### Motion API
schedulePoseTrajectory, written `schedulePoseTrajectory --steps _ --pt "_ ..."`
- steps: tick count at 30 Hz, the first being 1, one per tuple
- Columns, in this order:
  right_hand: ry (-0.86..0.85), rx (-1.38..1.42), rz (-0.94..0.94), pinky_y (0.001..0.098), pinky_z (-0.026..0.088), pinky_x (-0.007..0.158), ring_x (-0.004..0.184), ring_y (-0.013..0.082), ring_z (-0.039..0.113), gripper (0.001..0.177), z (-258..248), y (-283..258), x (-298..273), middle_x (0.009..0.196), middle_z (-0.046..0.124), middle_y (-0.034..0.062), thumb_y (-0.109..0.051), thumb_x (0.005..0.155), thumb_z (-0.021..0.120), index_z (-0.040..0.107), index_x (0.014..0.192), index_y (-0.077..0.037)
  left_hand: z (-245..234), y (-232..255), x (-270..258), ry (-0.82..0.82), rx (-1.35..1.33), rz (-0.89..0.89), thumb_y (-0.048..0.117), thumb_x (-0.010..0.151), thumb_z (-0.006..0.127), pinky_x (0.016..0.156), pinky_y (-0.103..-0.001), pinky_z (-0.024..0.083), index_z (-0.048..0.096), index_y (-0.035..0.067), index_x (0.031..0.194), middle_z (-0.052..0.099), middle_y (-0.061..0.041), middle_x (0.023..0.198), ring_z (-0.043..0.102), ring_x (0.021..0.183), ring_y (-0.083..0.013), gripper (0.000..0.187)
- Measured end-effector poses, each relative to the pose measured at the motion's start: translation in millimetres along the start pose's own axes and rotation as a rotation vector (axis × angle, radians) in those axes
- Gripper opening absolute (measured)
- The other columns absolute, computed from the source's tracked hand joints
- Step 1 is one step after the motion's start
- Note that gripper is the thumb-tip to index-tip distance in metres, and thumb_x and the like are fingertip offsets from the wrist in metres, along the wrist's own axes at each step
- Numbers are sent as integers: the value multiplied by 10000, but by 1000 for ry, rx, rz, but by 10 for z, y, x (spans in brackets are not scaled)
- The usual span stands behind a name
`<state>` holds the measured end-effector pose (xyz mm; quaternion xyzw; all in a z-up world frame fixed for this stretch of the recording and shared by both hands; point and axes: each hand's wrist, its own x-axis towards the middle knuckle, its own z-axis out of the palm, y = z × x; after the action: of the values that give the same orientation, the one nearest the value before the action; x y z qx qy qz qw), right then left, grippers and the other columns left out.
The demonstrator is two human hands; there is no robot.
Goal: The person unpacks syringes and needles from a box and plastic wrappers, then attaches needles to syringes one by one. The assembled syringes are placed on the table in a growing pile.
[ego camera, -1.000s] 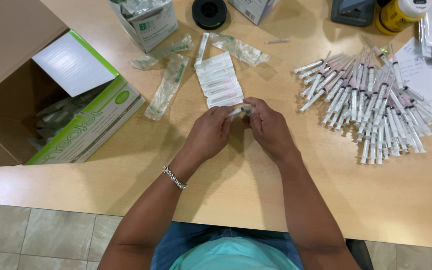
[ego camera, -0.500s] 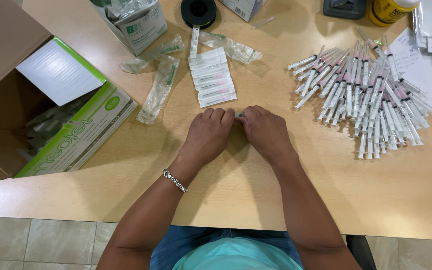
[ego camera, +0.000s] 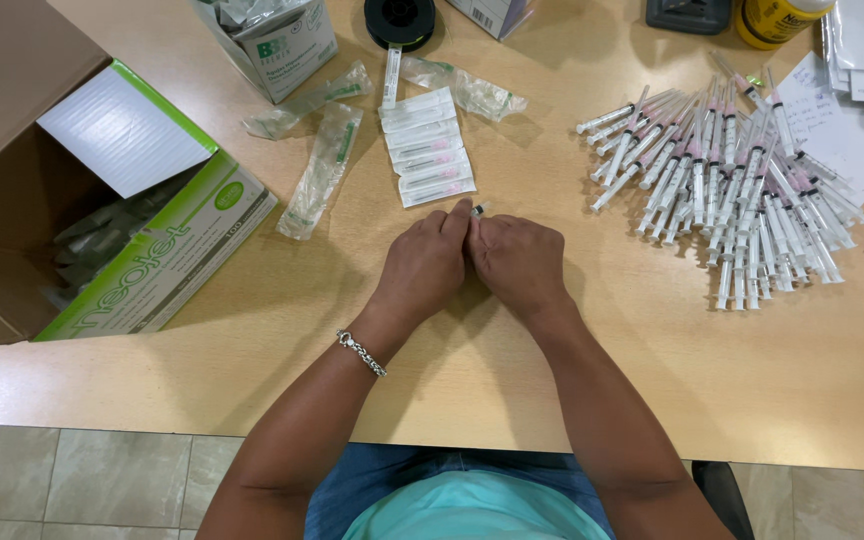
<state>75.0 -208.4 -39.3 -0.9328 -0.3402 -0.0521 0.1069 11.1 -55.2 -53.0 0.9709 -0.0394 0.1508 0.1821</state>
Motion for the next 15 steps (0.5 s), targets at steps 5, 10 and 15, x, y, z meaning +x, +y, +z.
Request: schedulePoseTrajectory --steps 5,10,15 --pt "-25 633 176 421 498 577 688 298 692 595 -35 144 9 750 696 155 -615 1041 500 772 904 -104 -56 -81 -14 -15 -306 -85 88 968 523 767 -502 603 539 64 1421 662 -182 1016 712 939 -418 454" --pt "73 1308 501 183 450 620 734 88 625 526 -248 131 70 821 701 55 -470 1028 473 737 1205 -52 -168 -11 28 -11 -471 -109 182 1041 495 800 -494 603 598 145 1356 670 -148 1024 709 963 -400 333" --pt "64 1444 351 190 540 758 850 69 662 261 -104 175 83 912 754 81 -150 929 758 746 1161 -31 -231 9 44 -46 -564 -173 268 1072 503 845 -484 604 587 179 1362 681 -129 1075 717 1003 -376 315"
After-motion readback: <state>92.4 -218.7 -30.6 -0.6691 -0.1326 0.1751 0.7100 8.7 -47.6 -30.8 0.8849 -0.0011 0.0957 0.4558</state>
